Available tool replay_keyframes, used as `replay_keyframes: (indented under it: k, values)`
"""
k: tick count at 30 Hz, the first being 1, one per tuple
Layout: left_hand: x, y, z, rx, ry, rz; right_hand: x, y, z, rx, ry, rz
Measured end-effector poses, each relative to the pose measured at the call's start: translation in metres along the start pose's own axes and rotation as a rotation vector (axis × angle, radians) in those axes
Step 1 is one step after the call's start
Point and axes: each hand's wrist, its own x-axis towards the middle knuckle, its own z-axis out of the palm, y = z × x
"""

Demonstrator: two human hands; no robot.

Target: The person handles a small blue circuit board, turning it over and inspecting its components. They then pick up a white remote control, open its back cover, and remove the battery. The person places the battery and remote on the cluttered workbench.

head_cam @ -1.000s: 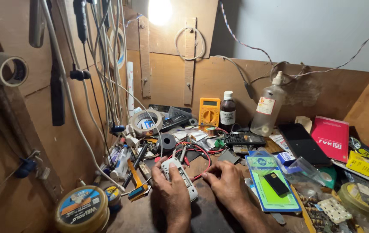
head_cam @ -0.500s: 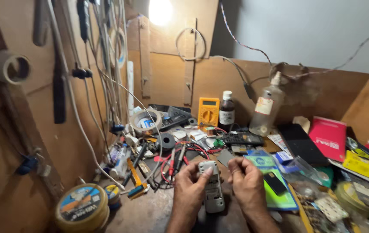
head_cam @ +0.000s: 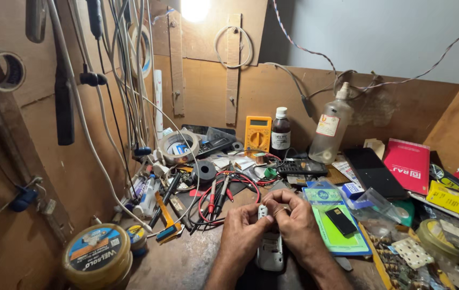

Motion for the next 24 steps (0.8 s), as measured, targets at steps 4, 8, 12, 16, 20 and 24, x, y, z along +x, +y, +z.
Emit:
replay_keyframes:
  k: [4,8,12,16,20,24]
  values:
    - [0.001,0.001,-0.001,-0.014,0.002,0.008,0.007,-0.001,0.0,0.007,-0.043,0.057]
    - [0.003,0.0,0.0,0.028,0.025,0.005,0.013,-0.002,-0.007,-0.075,-0.109,0.087]
    - [0.004,0.0,0.001,0.038,0.006,0.014,0.016,-0.004,-0.01,-0.116,-0.151,0.021]
    - [0.001,0.001,-0.001,0.13,0.021,0.03,0.015,-0.006,-0.012,-0.143,-0.173,0.005]
    - [0.0,0.001,-0.001,0.081,-0.002,0.018,0.015,-0.008,-0.013,-0.158,-0.192,-0.031]
    - [0.002,-0.001,0.0,0.07,-0.012,0.034,0.012,-0.012,-0.015,-0.149,-0.188,-0.068]
